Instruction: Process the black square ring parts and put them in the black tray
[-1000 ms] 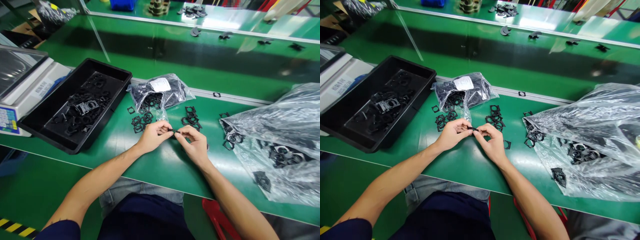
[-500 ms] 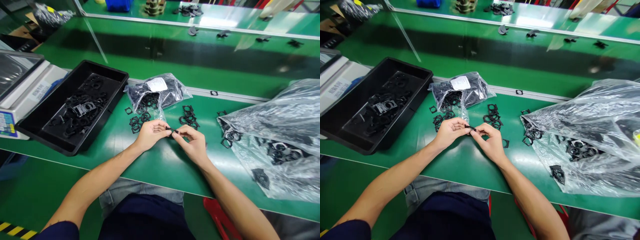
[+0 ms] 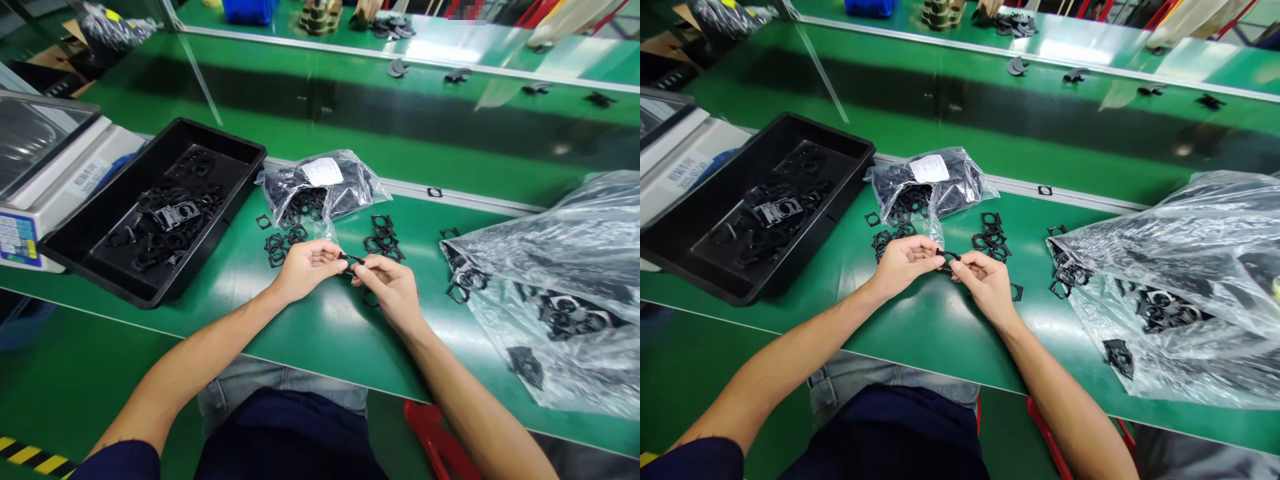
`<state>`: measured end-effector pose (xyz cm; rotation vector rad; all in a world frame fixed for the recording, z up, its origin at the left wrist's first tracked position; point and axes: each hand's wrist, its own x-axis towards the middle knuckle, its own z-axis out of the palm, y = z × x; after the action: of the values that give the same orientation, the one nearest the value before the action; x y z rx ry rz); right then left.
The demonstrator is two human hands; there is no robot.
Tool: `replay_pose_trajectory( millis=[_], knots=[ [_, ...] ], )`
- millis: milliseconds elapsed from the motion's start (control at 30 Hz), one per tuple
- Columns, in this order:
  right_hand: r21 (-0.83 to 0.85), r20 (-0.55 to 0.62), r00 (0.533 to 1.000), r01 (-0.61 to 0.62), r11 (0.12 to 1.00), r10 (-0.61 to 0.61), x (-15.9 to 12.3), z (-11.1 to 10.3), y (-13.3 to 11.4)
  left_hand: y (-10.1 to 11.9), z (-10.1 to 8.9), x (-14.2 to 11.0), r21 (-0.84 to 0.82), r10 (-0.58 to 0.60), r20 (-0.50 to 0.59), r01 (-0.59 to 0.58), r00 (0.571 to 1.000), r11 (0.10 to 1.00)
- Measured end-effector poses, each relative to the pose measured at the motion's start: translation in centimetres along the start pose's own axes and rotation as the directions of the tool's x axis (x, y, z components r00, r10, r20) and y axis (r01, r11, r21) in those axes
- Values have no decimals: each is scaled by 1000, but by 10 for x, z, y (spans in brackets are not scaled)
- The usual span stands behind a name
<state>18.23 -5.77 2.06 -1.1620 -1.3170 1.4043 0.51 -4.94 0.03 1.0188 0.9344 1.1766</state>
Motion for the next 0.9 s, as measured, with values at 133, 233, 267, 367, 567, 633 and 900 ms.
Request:
replay_pose_trajectory(
  millis=[133,233,267,367,567,633,900],
  knots=[
    [-66,-23,996,82,994,-84,-1,0,-1,-1,-2,1,-26,-47,51,49,998,998],
    [-68,19,997,74,995,-72,-1,-2,-4,-2,-3,1,-71,-78,94,85,992,994],
    [-60,40,998,56,997,-54,-1,-2,-5,-2,-3,1,-87,-83,99,92,992,992],
    [-38,77,997,3,999,0,-1,-2,-8,-2,-1,0,-115,-76,98,87,992,990],
    [-108,69,998,0,994,8,-2,-1,-6,2,-1,0,-62,-18,71,22,997,998],
    [-117,65,998,23,993,-16,-3,-2,-6,2,-1,0,-49,-16,75,20,997,999],
    [-71,90,995,50,996,-43,-2,-3,-7,3,-6,1,-100,-100,140,114,985,988]
  ],
)
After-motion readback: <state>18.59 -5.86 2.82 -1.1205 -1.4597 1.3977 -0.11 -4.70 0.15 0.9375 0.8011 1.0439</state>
